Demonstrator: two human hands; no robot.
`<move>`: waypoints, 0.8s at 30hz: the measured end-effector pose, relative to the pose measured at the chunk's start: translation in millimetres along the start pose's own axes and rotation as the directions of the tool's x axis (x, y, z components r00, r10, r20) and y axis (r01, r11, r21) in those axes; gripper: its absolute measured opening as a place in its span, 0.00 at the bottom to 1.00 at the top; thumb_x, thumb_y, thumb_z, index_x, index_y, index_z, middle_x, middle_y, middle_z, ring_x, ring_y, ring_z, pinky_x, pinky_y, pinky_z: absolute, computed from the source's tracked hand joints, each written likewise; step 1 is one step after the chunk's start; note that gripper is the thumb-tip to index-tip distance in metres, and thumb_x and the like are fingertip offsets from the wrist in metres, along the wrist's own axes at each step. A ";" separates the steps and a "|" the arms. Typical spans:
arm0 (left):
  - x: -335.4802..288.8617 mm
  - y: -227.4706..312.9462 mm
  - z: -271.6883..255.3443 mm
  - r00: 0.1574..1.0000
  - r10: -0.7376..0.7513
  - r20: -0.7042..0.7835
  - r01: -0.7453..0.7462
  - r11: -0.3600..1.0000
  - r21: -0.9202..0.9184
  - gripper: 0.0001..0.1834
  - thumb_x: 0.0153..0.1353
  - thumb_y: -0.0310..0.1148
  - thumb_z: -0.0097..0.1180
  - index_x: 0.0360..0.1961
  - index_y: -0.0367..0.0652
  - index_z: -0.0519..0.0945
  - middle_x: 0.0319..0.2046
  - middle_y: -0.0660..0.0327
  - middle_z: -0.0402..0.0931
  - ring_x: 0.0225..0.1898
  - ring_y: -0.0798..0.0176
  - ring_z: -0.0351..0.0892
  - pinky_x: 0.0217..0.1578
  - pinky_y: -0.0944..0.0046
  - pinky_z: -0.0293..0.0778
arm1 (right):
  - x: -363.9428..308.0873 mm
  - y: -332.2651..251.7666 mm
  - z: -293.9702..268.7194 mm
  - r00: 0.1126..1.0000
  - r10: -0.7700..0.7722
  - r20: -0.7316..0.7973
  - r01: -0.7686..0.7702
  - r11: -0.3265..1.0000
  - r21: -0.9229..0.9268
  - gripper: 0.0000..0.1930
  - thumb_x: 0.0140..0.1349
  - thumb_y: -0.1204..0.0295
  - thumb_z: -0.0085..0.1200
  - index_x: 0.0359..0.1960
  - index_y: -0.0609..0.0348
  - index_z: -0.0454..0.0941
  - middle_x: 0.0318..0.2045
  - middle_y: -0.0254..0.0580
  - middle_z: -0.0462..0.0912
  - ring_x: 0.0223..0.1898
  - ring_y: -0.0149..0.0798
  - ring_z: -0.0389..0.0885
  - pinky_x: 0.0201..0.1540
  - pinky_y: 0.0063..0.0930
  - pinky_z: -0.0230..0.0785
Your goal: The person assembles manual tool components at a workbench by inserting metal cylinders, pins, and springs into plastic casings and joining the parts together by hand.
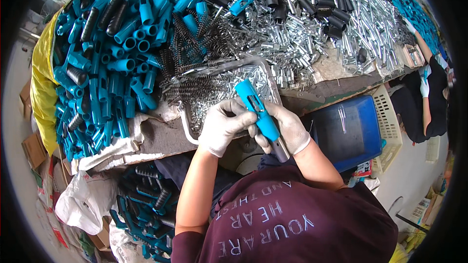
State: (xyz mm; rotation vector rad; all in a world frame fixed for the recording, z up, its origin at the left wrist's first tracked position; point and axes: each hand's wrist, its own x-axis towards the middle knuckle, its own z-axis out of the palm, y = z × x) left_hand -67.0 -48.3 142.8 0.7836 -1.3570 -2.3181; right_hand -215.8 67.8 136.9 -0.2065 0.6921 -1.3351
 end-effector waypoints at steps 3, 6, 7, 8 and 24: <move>-3.2 1.9 6.8 0.995 -0.053 0.085 0.068 0.982 -0.178 0.13 0.55 0.33 0.70 0.33 0.41 0.76 0.28 0.62 0.79 0.30 0.69 0.78 0.37 0.67 0.74 | -0.9 5.8 6.1 0.996 -0.021 0.091 0.010 0.992 0.125 0.24 0.75 0.51 0.33 0.49 0.59 0.73 0.28 0.48 0.81 0.15 0.36 0.76 0.13 0.26 0.69; -7.3 0.3 29.8 0.998 -0.039 -0.046 0.029 0.978 -0.205 0.17 0.56 0.36 0.65 0.41 0.39 0.74 0.33 0.65 0.75 0.32 0.72 0.73 0.35 0.70 0.71 | -7.9 7.9 4.7 0.972 0.076 0.221 -0.131 0.960 0.248 0.27 0.74 0.45 0.30 0.45 0.54 0.75 0.25 0.46 0.80 0.10 0.33 0.66 0.11 0.22 0.55; -8.7 0.5 30.5 0.993 -0.052 -0.105 0.026 0.971 -0.238 0.17 0.56 0.36 0.64 0.41 0.39 0.74 0.31 0.64 0.75 0.31 0.72 0.74 0.33 0.71 0.70 | -7.6 6.2 7.1 0.978 0.084 0.192 -0.125 0.969 0.212 0.26 0.74 0.46 0.30 0.44 0.52 0.75 0.24 0.44 0.79 0.11 0.33 0.67 0.12 0.22 0.57; -6.7 6.0 28.7 1.000 -0.020 0.002 0.020 0.974 -0.224 0.18 0.56 0.35 0.64 0.42 0.36 0.75 0.28 0.65 0.75 0.28 0.73 0.73 0.31 0.72 0.70 | -7.7 4.6 8.6 0.985 0.067 0.156 -0.094 0.981 0.168 0.25 0.74 0.46 0.30 0.45 0.51 0.75 0.23 0.43 0.79 0.12 0.33 0.68 0.13 0.22 0.58; -2.3 6.2 44.5 0.960 0.265 -0.095 -0.173 0.822 0.542 0.08 0.60 0.34 0.54 0.32 0.40 0.73 0.21 0.58 0.74 0.20 0.60 0.78 0.27 0.60 0.75 | -4.8 -5.7 7.0 0.949 -0.303 0.086 0.301 0.953 0.037 0.20 0.74 0.54 0.40 0.51 0.57 0.73 0.30 0.40 0.80 0.23 0.30 0.76 0.27 0.23 0.70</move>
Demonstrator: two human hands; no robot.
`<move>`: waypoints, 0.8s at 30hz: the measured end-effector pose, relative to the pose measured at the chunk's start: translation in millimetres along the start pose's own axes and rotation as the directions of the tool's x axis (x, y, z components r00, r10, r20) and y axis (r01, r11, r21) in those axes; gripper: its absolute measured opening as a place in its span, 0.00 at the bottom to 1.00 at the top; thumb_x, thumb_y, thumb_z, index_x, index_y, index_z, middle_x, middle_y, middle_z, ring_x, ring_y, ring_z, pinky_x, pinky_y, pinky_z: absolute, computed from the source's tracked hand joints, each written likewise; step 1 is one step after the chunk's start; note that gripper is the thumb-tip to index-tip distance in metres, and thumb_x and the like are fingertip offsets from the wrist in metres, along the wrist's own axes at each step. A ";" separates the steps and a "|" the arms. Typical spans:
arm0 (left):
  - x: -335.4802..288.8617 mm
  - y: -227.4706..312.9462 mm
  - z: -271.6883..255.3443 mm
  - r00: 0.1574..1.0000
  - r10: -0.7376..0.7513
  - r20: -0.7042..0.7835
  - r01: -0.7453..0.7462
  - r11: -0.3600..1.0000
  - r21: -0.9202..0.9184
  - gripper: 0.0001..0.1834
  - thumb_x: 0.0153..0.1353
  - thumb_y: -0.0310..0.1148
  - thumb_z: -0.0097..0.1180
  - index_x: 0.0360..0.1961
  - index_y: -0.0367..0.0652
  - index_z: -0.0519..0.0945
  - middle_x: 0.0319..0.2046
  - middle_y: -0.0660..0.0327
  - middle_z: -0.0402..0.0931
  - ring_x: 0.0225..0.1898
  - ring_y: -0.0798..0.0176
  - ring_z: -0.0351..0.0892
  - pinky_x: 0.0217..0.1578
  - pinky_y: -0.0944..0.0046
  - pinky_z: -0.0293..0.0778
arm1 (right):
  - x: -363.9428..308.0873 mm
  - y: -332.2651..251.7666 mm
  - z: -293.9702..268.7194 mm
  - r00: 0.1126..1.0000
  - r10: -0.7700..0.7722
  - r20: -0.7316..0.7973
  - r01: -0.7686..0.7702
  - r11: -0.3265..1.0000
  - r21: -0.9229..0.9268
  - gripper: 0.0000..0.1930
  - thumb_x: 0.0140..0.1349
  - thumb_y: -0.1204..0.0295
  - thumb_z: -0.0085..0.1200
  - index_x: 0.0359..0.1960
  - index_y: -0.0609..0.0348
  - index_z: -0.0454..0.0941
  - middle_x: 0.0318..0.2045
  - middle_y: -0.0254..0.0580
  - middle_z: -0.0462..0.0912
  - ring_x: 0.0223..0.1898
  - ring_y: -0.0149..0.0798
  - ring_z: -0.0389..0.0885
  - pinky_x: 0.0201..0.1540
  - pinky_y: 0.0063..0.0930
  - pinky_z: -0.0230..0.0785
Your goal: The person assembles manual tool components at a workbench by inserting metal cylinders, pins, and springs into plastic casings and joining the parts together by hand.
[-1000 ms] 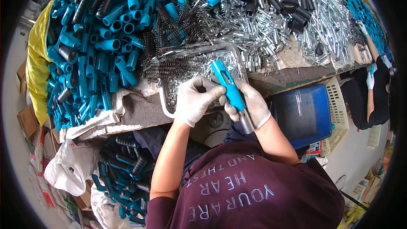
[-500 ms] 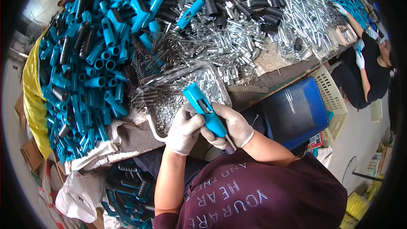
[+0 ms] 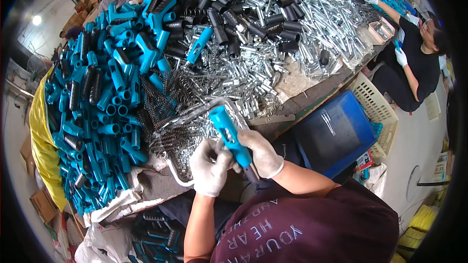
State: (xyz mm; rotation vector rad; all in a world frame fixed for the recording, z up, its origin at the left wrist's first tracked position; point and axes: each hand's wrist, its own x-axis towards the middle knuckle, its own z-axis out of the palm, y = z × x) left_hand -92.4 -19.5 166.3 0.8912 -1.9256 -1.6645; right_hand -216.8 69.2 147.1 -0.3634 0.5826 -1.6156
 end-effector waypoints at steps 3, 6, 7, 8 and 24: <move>-5.6 -26.8 7.2 0.915 0.289 0.280 -0.397 0.760 0.514 0.15 0.67 0.41 0.48 0.33 0.38 0.75 0.22 0.50 0.77 0.26 0.47 0.79 0.30 0.54 0.74 | 7.7 -12.8 1.6 0.967 -0.229 -0.107 0.202 0.955 -0.218 0.20 0.70 0.58 0.51 0.51 0.63 0.72 0.38 0.36 0.79 0.39 0.27 0.78 0.45 0.23 0.71; -7.0 -33.0 36.5 0.991 0.074 0.116 -0.092 0.982 0.166 0.24 0.72 0.49 0.38 0.29 0.39 0.72 0.18 0.57 0.70 0.19 0.58 0.70 0.23 0.56 0.68 | 12.3 -20.4 5.0 0.962 -0.262 -0.072 0.231 0.928 -0.291 0.18 0.70 0.59 0.52 0.50 0.61 0.72 0.40 0.39 0.79 0.41 0.29 0.78 0.48 0.26 0.71; -4.3 -30.6 35.8 0.989 0.081 0.121 -0.100 0.982 0.163 0.24 0.72 0.49 0.38 0.29 0.39 0.72 0.18 0.57 0.70 0.19 0.58 0.70 0.23 0.56 0.68 | 14.1 -23.0 3.1 0.960 -0.270 -0.072 0.238 0.925 -0.296 0.18 0.70 0.59 0.52 0.50 0.61 0.72 0.40 0.39 0.79 0.41 0.29 0.78 0.48 0.26 0.71; -1.6 -26.8 32.6 0.970 -0.062 0.237 0.083 0.994 -0.078 0.26 0.73 0.52 0.37 0.30 0.40 0.72 0.17 0.59 0.69 0.17 0.62 0.66 0.21 0.60 0.65 | 16.5 -26.9 1.4 0.965 -0.242 -0.100 0.224 0.962 -0.157 0.18 0.70 0.59 0.52 0.50 0.61 0.72 0.40 0.39 0.79 0.41 0.30 0.78 0.48 0.27 0.72; -24.9 -22.9 0.0 0.871 -0.200 0.449 0.271 0.958 -0.099 0.24 0.76 0.46 0.38 0.50 0.36 0.78 0.23 0.65 0.75 0.23 0.74 0.72 0.25 0.73 0.70 | 140.7 -246.2 -181.3 0.495 -0.841 -0.220 -0.267 0.093 -0.959 0.24 0.62 0.51 0.55 0.43 0.63 0.80 0.36 0.57 0.84 0.40 0.54 0.83 0.46 0.44 0.72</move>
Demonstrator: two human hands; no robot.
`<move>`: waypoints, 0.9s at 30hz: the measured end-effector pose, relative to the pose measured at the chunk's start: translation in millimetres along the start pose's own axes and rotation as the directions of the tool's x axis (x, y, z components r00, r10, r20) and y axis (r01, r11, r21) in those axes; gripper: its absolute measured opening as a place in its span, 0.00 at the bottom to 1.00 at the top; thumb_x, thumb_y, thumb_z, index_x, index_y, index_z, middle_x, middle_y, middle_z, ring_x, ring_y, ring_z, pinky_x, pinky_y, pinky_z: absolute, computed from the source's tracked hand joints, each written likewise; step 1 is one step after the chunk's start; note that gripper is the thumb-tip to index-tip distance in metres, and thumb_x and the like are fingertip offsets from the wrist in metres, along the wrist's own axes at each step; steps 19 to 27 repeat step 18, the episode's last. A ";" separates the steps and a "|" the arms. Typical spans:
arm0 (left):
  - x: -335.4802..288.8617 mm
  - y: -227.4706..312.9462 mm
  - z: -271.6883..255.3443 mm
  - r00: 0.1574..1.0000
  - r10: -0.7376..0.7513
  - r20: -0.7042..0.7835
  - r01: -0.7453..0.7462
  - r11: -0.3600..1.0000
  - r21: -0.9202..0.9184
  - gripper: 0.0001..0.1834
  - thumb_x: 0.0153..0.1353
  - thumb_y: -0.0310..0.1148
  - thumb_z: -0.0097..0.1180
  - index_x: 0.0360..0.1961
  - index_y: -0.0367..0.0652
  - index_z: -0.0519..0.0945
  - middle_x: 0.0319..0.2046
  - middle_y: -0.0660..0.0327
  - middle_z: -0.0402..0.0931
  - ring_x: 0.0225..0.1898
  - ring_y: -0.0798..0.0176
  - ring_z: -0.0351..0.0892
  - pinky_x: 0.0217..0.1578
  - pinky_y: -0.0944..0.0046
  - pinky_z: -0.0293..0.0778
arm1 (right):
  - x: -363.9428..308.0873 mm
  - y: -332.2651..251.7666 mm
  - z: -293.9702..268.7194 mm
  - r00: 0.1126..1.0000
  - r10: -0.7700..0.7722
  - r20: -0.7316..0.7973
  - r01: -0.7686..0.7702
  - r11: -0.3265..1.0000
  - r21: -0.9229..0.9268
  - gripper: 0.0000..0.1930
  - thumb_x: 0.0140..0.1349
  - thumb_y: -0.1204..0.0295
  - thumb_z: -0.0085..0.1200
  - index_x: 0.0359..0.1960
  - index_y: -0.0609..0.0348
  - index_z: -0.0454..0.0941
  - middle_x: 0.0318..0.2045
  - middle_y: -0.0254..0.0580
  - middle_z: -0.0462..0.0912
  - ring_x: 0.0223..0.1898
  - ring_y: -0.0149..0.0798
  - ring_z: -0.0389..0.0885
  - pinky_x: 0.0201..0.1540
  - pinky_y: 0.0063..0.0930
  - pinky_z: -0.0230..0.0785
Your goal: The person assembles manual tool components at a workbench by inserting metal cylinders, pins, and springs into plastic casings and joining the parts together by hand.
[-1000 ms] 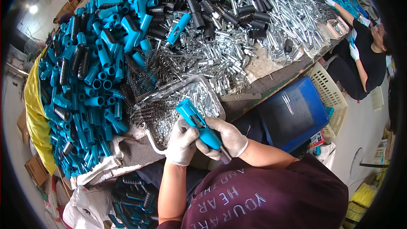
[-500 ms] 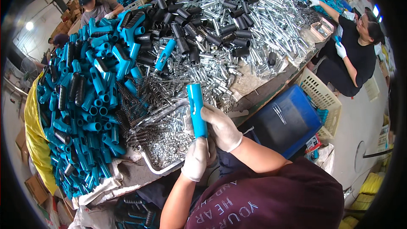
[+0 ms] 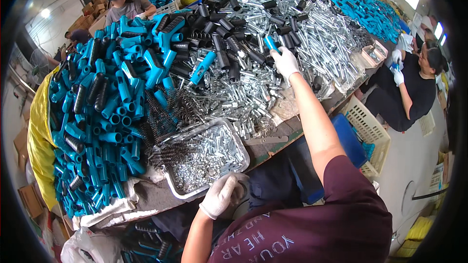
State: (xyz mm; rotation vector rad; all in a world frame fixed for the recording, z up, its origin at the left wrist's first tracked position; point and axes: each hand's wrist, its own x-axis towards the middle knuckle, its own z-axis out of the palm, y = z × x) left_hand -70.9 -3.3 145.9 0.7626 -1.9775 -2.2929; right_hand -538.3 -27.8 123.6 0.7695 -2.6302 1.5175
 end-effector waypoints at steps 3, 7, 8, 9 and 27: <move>-3.9 -0.6 -4.6 1.000 -0.005 -0.024 0.006 1.000 0.025 0.26 0.76 0.48 0.35 0.51 0.36 0.77 0.24 0.64 0.76 0.22 0.73 0.73 0.24 0.73 0.70 | -9.7 -21.4 2.5 0.993 -0.113 -0.018 0.104 0.955 -0.279 0.25 0.60 0.50 0.57 0.42 0.63 0.81 0.35 0.59 0.84 0.40 0.52 0.84 0.45 0.41 0.73; -4.7 7.1 -9.4 0.999 -0.001 -0.051 -0.001 1.000 -0.030 0.23 0.76 0.45 0.38 0.50 0.36 0.78 0.25 0.65 0.76 0.23 0.73 0.73 0.25 0.73 0.69 | -26.4 -32.7 -7.5 0.989 0.028 0.144 -0.038 0.997 0.064 0.24 0.58 0.53 0.60 0.42 0.65 0.81 0.36 0.59 0.84 0.40 0.52 0.83 0.46 0.40 0.72; -3.4 5.1 -10.9 0.998 0.027 -0.048 -0.029 0.999 -0.045 0.23 0.76 0.44 0.38 0.50 0.35 0.78 0.25 0.65 0.76 0.23 0.73 0.73 0.25 0.73 0.69 | -34.4 -33.7 -7.9 0.991 -0.107 0.080 0.109 0.994 -0.018 0.23 0.58 0.54 0.60 0.41 0.66 0.80 0.35 0.57 0.83 0.41 0.52 0.82 0.46 0.41 0.72; -3.4 7.8 -9.0 0.997 0.031 -0.071 -0.034 0.999 -0.043 0.23 0.76 0.44 0.39 0.50 0.34 0.77 0.25 0.64 0.76 0.23 0.73 0.73 0.25 0.73 0.69 | -42.5 -34.5 -8.9 0.969 -0.245 0.028 0.247 0.963 -0.112 0.23 0.59 0.54 0.60 0.41 0.66 0.80 0.34 0.56 0.82 0.42 0.53 0.82 0.47 0.41 0.71; 13.2 16.2 -27.6 0.784 0.239 -0.572 -0.316 0.948 -0.038 0.28 0.75 0.49 0.37 0.62 0.37 0.70 0.42 0.58 0.79 0.34 0.71 0.77 0.31 0.72 0.73 | -208.5 -108.0 -31.5 0.661 -0.401 0.635 -0.007 0.843 0.539 0.19 0.64 0.62 0.56 0.52 0.59 0.75 0.32 0.39 0.79 0.35 0.33 0.80 0.44 0.27 0.72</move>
